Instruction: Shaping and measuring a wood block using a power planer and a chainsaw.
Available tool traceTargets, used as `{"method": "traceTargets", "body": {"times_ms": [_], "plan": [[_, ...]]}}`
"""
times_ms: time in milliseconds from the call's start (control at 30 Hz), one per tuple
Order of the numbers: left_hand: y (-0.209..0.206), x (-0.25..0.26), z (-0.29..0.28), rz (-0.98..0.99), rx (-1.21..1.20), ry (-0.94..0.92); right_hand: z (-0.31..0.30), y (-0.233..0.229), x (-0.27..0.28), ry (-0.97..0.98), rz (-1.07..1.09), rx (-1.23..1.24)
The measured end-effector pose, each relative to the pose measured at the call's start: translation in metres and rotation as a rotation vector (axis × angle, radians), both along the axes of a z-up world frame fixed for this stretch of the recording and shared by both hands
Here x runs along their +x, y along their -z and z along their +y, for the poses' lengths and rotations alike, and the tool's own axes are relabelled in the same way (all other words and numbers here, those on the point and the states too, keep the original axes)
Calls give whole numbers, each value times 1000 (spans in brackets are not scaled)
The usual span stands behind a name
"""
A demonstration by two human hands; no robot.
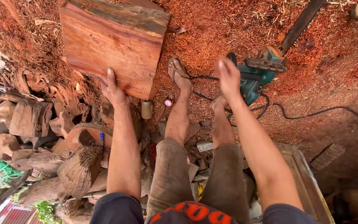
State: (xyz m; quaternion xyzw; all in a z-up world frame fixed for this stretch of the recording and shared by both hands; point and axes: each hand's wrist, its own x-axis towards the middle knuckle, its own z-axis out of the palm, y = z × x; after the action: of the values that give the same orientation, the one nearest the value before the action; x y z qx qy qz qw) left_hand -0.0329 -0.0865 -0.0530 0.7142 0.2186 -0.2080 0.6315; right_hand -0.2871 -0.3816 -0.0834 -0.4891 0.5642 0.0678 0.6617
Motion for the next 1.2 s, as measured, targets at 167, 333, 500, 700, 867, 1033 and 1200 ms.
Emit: {"method": "traceTargets", "body": {"times_ms": [167,333,500,700,867,1033,1200], "plan": [[4,-8,4,-75,75,64,93,-9,-243,-435,342,-54],[0,-7,6,-147,131,75,206,-71,-434,-644,674,66],[-68,-60,-20,-200,532,241,213,-139,-422,259,617,677],[-88,-305,194,1054,721,713,163,-201,-345,-337,539,423],[-135,-254,13,989,676,800,150,-207,-303,-534,634,371],[-86,-292,-144,-355,737,1420,152,-191,-302,-453,683,472],[61,-358,-277,-43,624,1828,183,-185,-338,-365,560,303]]}}
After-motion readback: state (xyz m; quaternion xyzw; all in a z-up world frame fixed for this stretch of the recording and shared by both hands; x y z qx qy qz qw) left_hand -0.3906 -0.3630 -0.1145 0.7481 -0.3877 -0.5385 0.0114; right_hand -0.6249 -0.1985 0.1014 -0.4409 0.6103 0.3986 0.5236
